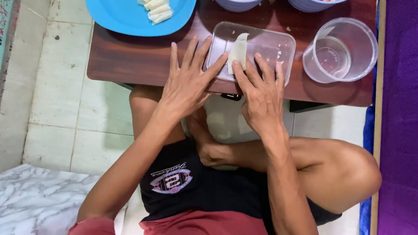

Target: Wrapping peanuts in small dough wrappers to create snacks.

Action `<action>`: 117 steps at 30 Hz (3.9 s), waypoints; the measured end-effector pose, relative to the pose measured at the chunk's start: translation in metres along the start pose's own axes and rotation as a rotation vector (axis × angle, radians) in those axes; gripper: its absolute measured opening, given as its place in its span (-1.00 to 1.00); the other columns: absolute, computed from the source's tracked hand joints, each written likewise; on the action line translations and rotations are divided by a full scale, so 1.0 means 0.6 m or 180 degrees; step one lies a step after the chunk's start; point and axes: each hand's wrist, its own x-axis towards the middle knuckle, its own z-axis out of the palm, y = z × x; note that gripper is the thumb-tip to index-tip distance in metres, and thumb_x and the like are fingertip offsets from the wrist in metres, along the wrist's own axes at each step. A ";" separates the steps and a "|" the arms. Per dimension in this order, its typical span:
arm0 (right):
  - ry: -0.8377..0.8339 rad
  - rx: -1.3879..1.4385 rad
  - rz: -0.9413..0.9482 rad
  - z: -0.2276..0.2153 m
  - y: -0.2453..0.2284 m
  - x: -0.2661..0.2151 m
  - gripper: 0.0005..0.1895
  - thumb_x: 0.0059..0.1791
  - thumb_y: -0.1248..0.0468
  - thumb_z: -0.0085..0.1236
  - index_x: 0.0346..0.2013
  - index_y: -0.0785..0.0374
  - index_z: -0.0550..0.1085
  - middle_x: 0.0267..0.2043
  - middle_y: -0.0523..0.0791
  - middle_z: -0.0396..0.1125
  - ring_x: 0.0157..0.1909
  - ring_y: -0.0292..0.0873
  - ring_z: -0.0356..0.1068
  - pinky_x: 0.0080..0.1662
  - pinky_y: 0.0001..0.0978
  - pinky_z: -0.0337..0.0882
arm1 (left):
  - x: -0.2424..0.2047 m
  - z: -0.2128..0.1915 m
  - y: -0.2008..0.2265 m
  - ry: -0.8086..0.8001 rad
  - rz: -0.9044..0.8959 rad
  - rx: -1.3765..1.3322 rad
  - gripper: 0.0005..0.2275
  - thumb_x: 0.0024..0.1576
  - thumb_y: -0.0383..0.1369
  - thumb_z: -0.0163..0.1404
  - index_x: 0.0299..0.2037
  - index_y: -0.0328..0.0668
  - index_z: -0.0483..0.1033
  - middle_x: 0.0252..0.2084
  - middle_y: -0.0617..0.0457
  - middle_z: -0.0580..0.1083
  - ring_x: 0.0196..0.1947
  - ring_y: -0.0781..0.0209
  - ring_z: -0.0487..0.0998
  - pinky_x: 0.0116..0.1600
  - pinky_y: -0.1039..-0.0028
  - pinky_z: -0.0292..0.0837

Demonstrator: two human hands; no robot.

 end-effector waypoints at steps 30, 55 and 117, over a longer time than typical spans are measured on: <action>-0.0169 0.0069 0.0151 -0.036 -0.027 0.003 -0.23 -0.14 0.55 0.03 0.40 0.22 0.32 0.44 -0.04 0.24 0.48 0.17 0.07 0.40 0.30 -0.10 | -0.006 -0.005 0.016 -0.0104 -0.0224 0.0116 -0.06 -0.13 -0.37 0.30 0.52 0.22 0.07 0.57 -0.07 -0.08 0.54 -0.26 -0.03 0.48 -0.37 -0.24; 0.0399 0.1148 0.0571 -0.038 0.018 0.016 -0.75 0.07 0.36 0.15 0.03 0.15 0.60 0.08 -0.05 0.51 0.27 0.05 0.42 0.43 0.04 0.08 | 0.032 -0.046 -0.013 -0.0036 -0.0334 -0.1273 -0.26 0.08 0.02 0.20 0.42 -0.13 0.25 0.36 -0.19 0.21 0.40 -0.28 0.20 0.41 -0.39 -0.11; 0.1702 0.3026 0.1150 0.014 0.025 0.088 -0.80 0.15 0.46 0.12 0.06 0.51 0.47 -0.23 0.14 0.47 -0.41 -0.16 0.49 -0.36 -0.34 0.60 | 0.117 -0.008 0.015 0.1283 -0.0495 -0.4205 -0.91 0.24 -0.36 0.15 -0.18 -0.20 0.62 -0.41 0.08 0.46 -0.27 0.50 0.39 -0.11 0.54 0.46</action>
